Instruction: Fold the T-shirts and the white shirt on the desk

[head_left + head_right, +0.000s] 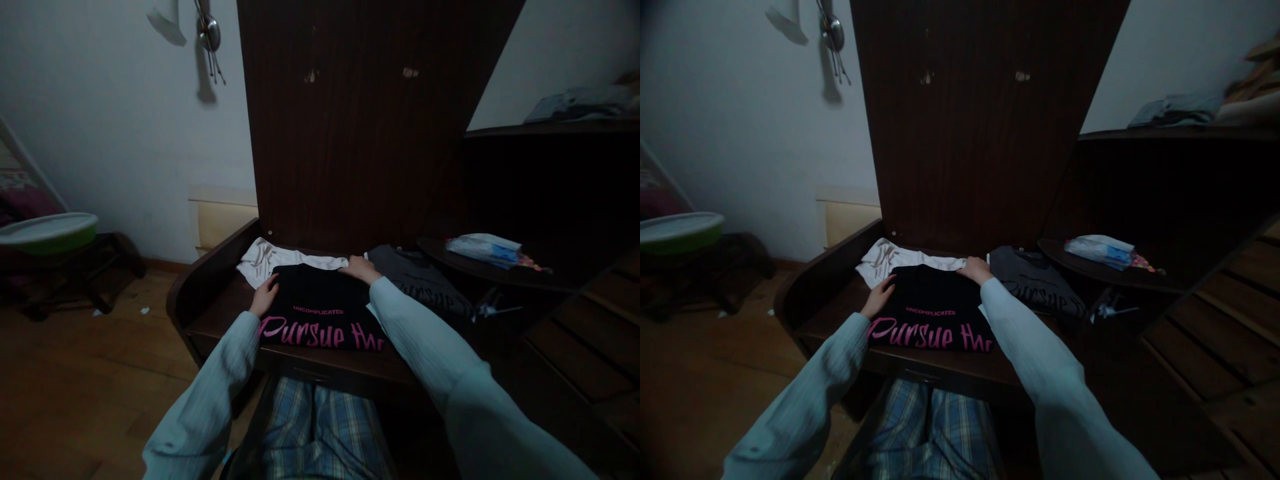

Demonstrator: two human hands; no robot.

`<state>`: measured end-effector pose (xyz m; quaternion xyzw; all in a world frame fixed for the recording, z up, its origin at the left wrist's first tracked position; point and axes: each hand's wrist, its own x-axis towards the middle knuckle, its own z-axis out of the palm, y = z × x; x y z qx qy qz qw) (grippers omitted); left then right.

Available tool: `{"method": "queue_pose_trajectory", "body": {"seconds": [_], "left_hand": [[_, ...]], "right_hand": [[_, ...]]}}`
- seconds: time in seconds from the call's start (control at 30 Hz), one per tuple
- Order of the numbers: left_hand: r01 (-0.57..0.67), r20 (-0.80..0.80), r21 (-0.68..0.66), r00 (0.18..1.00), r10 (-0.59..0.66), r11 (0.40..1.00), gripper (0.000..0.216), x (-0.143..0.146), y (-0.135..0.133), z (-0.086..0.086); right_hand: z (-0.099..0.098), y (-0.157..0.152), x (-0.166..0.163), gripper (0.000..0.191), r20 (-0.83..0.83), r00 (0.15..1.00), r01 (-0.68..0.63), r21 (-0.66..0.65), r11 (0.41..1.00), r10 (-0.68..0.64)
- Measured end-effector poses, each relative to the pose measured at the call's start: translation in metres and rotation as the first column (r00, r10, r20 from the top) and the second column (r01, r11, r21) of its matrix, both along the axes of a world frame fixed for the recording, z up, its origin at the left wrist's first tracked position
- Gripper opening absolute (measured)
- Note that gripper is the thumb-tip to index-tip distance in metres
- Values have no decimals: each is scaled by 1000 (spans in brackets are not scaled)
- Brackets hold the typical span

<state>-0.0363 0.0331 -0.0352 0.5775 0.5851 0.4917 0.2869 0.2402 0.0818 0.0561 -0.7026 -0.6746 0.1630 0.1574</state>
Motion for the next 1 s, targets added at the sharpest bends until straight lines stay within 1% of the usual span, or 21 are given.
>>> {"method": "queue_pose_trajectory", "body": {"seconds": [0.07,0.1,0.17,0.3,0.4,0.57,0.67,0.8,0.83,0.9,0.93,1.0], "left_hand": [[-10,10,4,1000,10,1000,38,0,0,1],[-17,17,3,1000,17,1000,37,0,-1,1],[-27,22,-3,999,27,1000,37,1,-1,2],[-32,-7,-1,999,32,999,36,0,-1,1],[-31,-18,12,999,31,999,35,0,0,-1],[11,-16,59,1000,-10,998,34,0,-3,0],[40,-24,92,999,-38,995,30,-1,-6,2],[36,-15,86,999,-35,996,26,-3,-4,2],[29,-8,78,1000,-28,997,26,-3,-3,2],[15,10,62,1000,-16,998,27,-3,-1,0],[9,19,53,1000,-10,999,27,-3,1,-1],[-3,36,38,999,2,999,29,-3,3,-2]], "right_hand": [[-5,-2,1,37,200,980,-13,-14,1000,15],[-8,-3,0,36,260,965,-19,-26,999,25],[-12,-4,-6,34,292,956,-15,-39,999,25],[-15,0,-12,35,285,958,9,-27,1000,-1],[-16,4,-11,34,254,967,2,7,1000,-4],[-22,5,-12,28,128,992,-2,101,995,-11],[-27,2,-10,25,42,999,-20,104,994,15],[-28,-12,-3,27,-27,998,-48,119,992,52],[-29,-19,-1,26,-31,997,-64,130,989,69],[-34,-35,1,26,-4,989,-146,172,974,149],[-39,-45,0,28,28,979,-205,196,959,204],[-52,-65,-2,38,112,947,-320,233,918,301]]}}
